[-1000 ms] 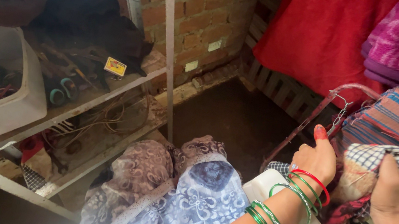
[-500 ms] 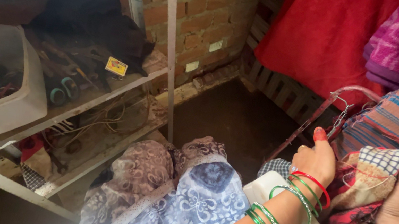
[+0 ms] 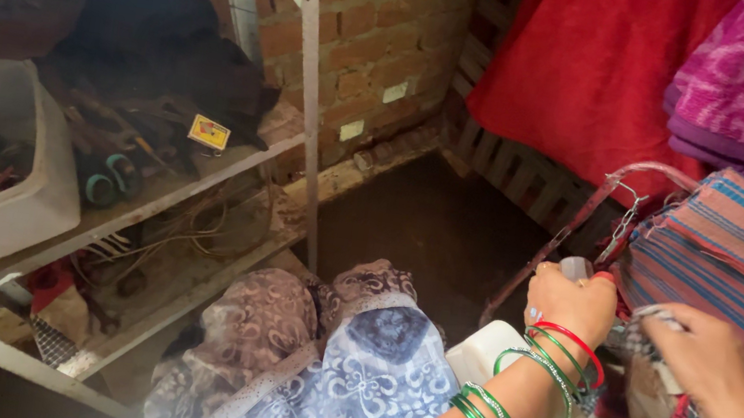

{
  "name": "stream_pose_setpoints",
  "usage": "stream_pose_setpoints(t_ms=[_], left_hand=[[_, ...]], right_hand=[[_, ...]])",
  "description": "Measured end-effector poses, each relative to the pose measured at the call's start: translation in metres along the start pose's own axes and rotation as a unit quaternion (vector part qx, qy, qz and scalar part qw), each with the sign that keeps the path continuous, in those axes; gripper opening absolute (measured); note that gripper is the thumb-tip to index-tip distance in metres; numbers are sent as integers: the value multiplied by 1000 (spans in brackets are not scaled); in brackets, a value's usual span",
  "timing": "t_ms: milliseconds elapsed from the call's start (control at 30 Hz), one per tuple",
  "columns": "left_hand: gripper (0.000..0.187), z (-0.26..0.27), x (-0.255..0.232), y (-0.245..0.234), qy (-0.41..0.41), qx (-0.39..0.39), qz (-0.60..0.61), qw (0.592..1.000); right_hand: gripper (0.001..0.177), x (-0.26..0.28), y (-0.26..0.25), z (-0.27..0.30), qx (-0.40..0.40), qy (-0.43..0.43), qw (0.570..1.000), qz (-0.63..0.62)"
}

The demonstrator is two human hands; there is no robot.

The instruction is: The person uses a wrench to tighten or loosen a metal component held within a patterned cloth. The person performs this action while sitting at a workbench, handling the tool and the cloth repeatedly.

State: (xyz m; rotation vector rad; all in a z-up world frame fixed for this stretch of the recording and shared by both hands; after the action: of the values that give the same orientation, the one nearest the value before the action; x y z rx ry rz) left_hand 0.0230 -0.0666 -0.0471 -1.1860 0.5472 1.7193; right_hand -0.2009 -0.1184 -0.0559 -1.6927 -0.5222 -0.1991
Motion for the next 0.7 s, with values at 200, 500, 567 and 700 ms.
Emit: stream_pose_setpoints(t_ms=[200,500,567,700], left_hand=[[49,7,-5,-10,-36,-6,35,999],[55,30,-29,-31,20,30,132,991],[50,36,-36,-34,61,53,204,976],[47,40,-38,-36,43,124,277,952]], right_hand=[[72,16,46,6,166,-102,978,-73],[52,-13,59,0,169,-93,978,-83],[50,-22,59,-7,111,-87,987,-82],[44,-29,56,-14,92,-16,993,-69]])
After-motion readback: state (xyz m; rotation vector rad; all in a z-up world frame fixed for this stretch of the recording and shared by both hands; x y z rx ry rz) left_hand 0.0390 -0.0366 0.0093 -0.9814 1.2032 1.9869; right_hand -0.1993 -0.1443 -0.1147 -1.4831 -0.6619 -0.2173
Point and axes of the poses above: each hand's wrist, its own z-axis away from the middle knuckle, its own y-axis out of the palm, x = y × z, the point moved 7 cm from there along -z, towards the middle knuckle, and after that the axes turned 13 degrees about -y, right-handed, at the moved point
